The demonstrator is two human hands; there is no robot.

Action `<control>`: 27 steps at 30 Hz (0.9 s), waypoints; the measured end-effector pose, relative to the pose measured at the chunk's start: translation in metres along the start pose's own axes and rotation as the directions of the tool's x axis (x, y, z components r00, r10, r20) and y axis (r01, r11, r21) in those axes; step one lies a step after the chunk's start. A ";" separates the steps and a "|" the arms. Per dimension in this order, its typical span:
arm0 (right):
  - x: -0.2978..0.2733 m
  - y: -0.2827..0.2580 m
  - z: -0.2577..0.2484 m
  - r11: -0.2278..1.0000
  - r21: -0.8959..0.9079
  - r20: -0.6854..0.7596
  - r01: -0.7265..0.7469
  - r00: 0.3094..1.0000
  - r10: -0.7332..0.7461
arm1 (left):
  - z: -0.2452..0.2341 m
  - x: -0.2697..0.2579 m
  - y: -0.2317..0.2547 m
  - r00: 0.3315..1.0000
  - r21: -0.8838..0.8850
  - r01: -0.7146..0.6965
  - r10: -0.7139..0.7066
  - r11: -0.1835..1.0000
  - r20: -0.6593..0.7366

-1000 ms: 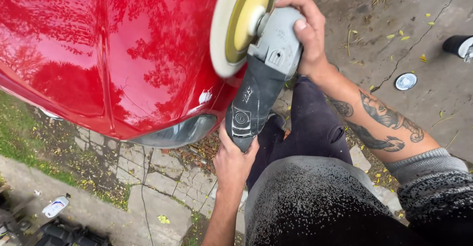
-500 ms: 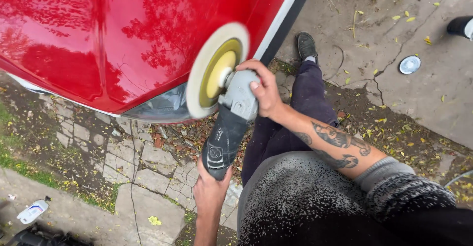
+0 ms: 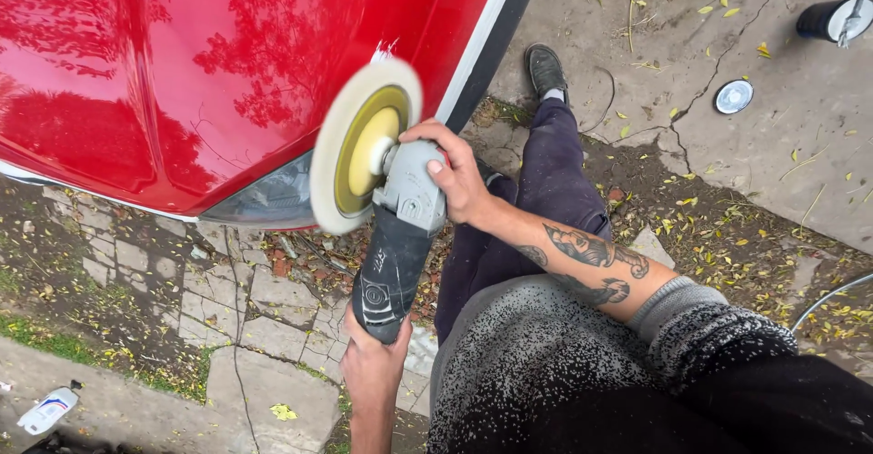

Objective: The person applies a white substance to the front hood of a red car using a brush. They then use a power polisher with a yellow pad to buff the treated area on the car's hood.

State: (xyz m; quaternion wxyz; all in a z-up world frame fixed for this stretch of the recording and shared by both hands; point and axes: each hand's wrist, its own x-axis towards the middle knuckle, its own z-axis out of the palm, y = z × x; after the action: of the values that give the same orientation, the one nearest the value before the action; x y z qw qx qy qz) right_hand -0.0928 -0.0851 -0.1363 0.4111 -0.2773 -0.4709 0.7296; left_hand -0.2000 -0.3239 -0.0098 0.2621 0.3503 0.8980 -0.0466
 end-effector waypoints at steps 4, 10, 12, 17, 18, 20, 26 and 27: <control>0.029 -0.022 -0.027 1.000 0.004 -0.014 0.017 1.000 -0.017 | 0.000 0.019 0.030 1.000 0.026 -0.004 0.004 1.000 0.002; 0.053 -0.045 -0.039 0.996 -0.066 -0.012 0.059 0.998 -0.060 | -0.005 0.034 0.048 0.997 -0.008 -0.045 0.045 0.999 -0.057; 0.047 -0.039 -0.031 0.994 -0.074 -0.011 0.079 0.997 -0.080 | -0.008 0.032 0.040 0.997 -0.021 -0.042 0.040 0.999 -0.063; 0.012 -0.010 0.005 0.999 -0.027 -0.052 0.023 0.998 -0.024 | -0.004 0.013 -0.013 0.999 0.045 -0.012 0.014 0.999 -0.037; 0.006 -0.005 0.012 1.000 -0.025 -0.050 0.018 0.999 -0.019 | -0.007 0.010 -0.019 0.999 0.046 -0.007 0.009 0.999 -0.035; -0.005 0.002 0.027 0.999 -0.043 -0.030 -0.006 1.000 0.005 | -0.013 0.001 -0.029 0.997 0.138 0.061 -0.054 0.989 -0.050; -0.003 -0.012 0.035 0.996 -0.085 0.057 0.021 0.998 -0.016 | 0.001 -0.010 -0.041 0.995 0.048 0.086 -0.084 0.995 -0.049; 0.000 -0.017 0.031 0.996 -0.088 0.057 0.024 0.998 -0.019 | -0.001 -0.008 -0.034 0.995 0.045 0.083 -0.081 0.996 -0.050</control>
State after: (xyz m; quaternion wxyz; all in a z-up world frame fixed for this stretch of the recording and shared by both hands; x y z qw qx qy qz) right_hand -0.1123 -0.0957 -0.1084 0.3927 -0.2696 -0.5170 0.7112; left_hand -0.2180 -0.3539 -0.0087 0.2299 0.3201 0.9164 -0.0699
